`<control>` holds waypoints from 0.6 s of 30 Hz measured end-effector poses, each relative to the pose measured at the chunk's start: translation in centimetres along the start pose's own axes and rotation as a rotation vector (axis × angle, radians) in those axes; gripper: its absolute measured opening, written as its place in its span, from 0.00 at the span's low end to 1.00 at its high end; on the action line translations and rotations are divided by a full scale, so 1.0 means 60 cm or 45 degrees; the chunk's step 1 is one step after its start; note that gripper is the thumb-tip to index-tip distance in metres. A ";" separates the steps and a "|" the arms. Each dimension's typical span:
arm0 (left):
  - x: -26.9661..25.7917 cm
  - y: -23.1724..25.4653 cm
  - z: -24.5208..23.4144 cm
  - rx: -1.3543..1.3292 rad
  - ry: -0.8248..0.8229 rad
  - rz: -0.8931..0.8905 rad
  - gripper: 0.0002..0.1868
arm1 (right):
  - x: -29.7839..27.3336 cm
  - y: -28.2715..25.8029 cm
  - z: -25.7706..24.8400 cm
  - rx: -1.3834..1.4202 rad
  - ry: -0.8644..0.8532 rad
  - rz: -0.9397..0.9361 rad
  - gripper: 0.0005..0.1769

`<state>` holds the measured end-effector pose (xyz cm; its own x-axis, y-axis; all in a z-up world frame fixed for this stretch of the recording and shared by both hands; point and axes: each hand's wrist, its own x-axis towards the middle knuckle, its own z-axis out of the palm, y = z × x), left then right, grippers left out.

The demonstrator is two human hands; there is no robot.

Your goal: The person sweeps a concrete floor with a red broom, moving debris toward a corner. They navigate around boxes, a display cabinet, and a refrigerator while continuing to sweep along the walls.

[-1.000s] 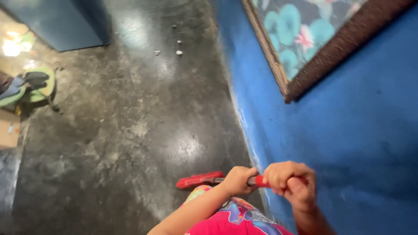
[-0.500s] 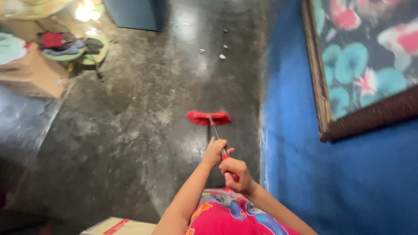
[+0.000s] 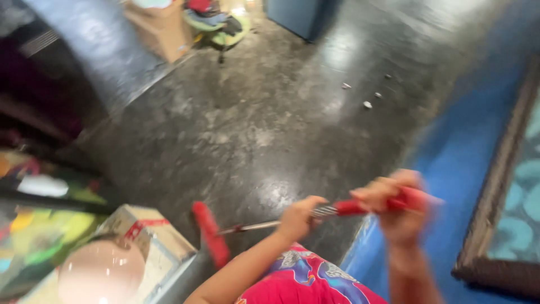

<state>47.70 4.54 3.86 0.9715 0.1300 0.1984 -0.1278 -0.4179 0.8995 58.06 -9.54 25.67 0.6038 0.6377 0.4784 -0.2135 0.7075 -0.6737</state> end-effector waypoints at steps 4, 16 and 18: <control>-0.056 -0.174 -0.007 0.290 0.207 -0.380 0.27 | -0.019 0.175 -0.068 -0.560 0.314 0.160 0.23; 0.077 -0.155 -0.085 0.284 0.663 -0.545 0.10 | 0.074 0.235 0.011 -0.601 -0.260 0.164 0.24; 0.092 -0.114 -0.128 0.396 0.717 -0.455 0.11 | 0.109 0.214 0.032 -0.592 -0.304 0.129 0.25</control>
<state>52.39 15.03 1.76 0.6830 0.7129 0.1591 0.3209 -0.4885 0.8114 57.78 4.27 21.24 0.3945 0.7857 0.4765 0.1340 0.4638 -0.8758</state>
